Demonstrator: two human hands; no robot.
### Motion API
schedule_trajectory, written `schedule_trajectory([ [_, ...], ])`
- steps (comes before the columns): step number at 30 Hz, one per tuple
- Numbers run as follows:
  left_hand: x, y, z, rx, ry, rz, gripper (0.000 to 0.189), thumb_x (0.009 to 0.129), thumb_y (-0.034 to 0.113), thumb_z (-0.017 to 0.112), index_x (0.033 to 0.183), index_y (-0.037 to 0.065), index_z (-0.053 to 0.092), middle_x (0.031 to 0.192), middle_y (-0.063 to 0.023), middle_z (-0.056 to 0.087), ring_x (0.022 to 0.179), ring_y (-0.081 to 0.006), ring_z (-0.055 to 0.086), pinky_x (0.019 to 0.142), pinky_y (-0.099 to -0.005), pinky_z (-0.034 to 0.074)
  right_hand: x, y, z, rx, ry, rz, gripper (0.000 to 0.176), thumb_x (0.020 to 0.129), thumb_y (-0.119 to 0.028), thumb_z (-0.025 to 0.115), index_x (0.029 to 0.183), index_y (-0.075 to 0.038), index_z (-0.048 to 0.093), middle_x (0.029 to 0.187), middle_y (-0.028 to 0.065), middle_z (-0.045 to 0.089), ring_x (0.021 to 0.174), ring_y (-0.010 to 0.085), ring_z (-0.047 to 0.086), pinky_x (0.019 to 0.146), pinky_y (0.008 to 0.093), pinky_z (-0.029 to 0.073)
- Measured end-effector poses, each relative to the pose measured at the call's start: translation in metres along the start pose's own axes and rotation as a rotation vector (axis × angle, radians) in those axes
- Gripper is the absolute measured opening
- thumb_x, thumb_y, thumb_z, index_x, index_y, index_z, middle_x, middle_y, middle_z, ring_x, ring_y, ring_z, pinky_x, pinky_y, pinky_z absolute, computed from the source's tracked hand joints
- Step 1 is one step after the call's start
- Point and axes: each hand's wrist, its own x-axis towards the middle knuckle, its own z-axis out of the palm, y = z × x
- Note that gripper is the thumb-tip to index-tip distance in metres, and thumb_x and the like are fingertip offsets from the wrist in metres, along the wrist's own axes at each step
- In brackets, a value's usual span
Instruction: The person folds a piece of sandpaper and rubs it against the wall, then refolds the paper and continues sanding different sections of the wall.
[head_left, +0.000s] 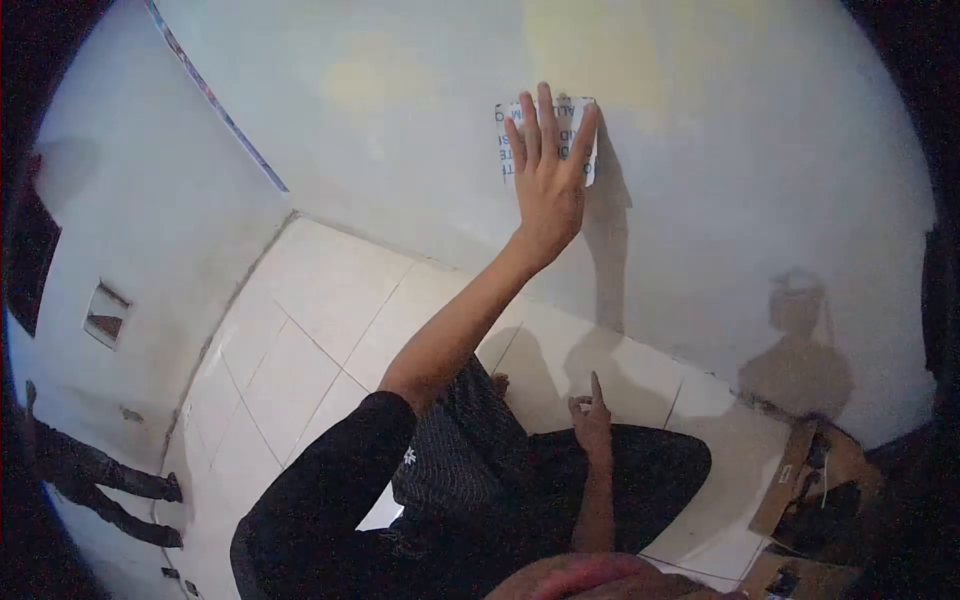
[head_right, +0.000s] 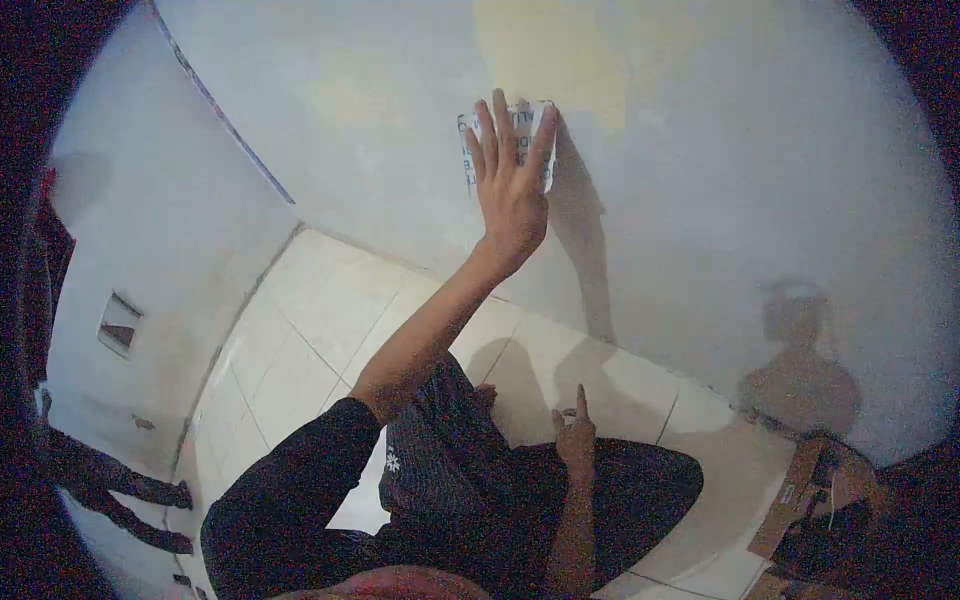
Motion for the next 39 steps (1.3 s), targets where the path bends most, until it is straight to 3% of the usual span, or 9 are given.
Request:
schedule_trajectory([
  [2, -0.001, 0.001, -0.001, 0.016, 0.014, -0.001, 0.078, 0.08, -0.01, 0.049, 0.147, 0.027, 0.033, 0.155, -0.0241, 0.006, 0.143, -0.0456, 0.005, 0.11, -0.0648, 0.004, -0.001, -0.001, -0.001, -0.009, 0.025, -0.006, 0.073, 0.087, -0.018, 0.063, 0.149, -0.011, 0.024, 0.102, 0.0178, 0.067, 0.079, 0.0254, 0.066, 0.076, 0.0385, 0.052],
  [5, 0.001, 0.003, -0.002, 0.02, 0.006, -0.023, 0.079, 0.08, -0.01, 0.05, 0.147, 0.028, 0.032, 0.156, -0.0235, 0.004, 0.143, -0.0456, 0.004, 0.11, -0.065, 0.004, -0.002, -0.003, -0.002, 0.044, -0.016, 0.046, 0.076, 0.088, -0.019, 0.064, 0.15, -0.013, 0.02, 0.097, 0.0168, 0.066, 0.089, 0.0343, 0.064, 0.082, 0.0444, 0.049],
  [11, 0.002, 0.004, -0.001, -0.016, 0.049, -0.036, 0.081, 0.079, -0.011, 0.05, 0.148, 0.027, 0.03, 0.155, -0.024, 0.007, 0.142, -0.046, 0.006, 0.109, -0.0659, 0.003, -0.003, -0.003, 0.0, 0.049, 0.01, 0.006, 0.075, 0.088, -0.017, 0.064, 0.149, -0.012, 0.021, 0.097, 0.0173, 0.066, 0.087, 0.0325, 0.064, 0.082, 0.0436, 0.049],
  [13, 0.004, 0.003, -0.004, 0.012, 0.01, -0.014, 0.076, 0.081, -0.009, 0.048, 0.149, 0.019, 0.028, 0.154, -0.0259, 0.009, 0.142, -0.0451, 0.009, 0.112, -0.0616, 0.003, -0.003, -0.009, -0.002, 0.059, 0.005, 0.018, 0.075, 0.088, -0.016, 0.064, 0.149, -0.012, 0.021, 0.097, 0.0177, 0.066, 0.087, 0.0322, 0.064, 0.082, 0.0435, 0.049],
  [19, 0.005, 0.005, -0.011, 0.025, -0.132, -0.055, 0.078, 0.081, -0.01, 0.047, 0.15, 0.013, 0.022, 0.154, -0.0275, 0.008, 0.142, -0.0458, 0.011, 0.113, -0.0586, 0.008, -0.003, -0.002, 0.002, 0.0, -0.001, 0.025, 0.076, 0.088, -0.015, 0.064, 0.149, -0.012, 0.02, 0.099, 0.0183, 0.066, 0.088, 0.0314, 0.064, 0.081, 0.0432, 0.05],
  [22, 0.004, 0.006, -0.006, -0.063, -0.047, -0.032, 0.077, 0.081, -0.012, 0.044, 0.15, 0.012, 0.021, 0.154, -0.0277, 0.008, 0.142, -0.0459, 0.01, 0.113, -0.0585, 0.009, -0.004, -0.015, -0.004, 0.046, -0.018, 0.077, 0.077, 0.088, -0.017, 0.065, 0.15, -0.012, 0.019, 0.099, 0.0181, 0.066, 0.089, 0.0311, 0.064, 0.082, 0.0431, 0.049],
  [26, 0.003, 0.002, 0.001, -0.074, 0.015, -0.025, 0.081, 0.078, -0.013, 0.047, 0.15, 0.012, 0.02, 0.154, -0.0263, 0.009, 0.141, -0.0458, 0.011, 0.113, -0.0576, 0.013, 0.001, 0.002, 0.001, -0.035, 0.002, 0.034, 0.074, 0.09, -0.026, 0.063, 0.149, -0.008, 0.022, 0.102, 0.0176, 0.067, 0.085, 0.0282, 0.067, 0.079, 0.0399, 0.051],
  [30, 0.004, 0.006, -0.003, -0.024, -0.05, -0.051, 0.079, 0.079, -0.013, 0.045, 0.15, 0.011, 0.02, 0.155, -0.0253, 0.007, 0.141, -0.0454, 0.012, 0.113, -0.0572, 0.012, 0.002, 0.006, 0.003, -0.025, -0.003, 0.007, 0.073, 0.09, -0.026, 0.063, 0.149, -0.008, 0.022, 0.104, 0.018, 0.066, 0.082, 0.0273, 0.066, 0.078, 0.0399, 0.051],
  [39, 0.004, 0.005, 0.002, -0.07, -0.026, -0.095, 0.088, 0.074, -0.017, 0.047, 0.151, 0.016, 0.021, 0.156, -0.0233, 0.005, 0.142, -0.0442, 0.009, 0.113, -0.0572, 0.011, 0.003, -0.002, 0.004, -0.077, 0.001, 0.063, 0.074, 0.089, -0.026, 0.063, 0.148, -0.008, 0.024, 0.103, 0.0163, 0.067, 0.09, 0.0304, 0.065, 0.084, 0.0427, 0.049],
])
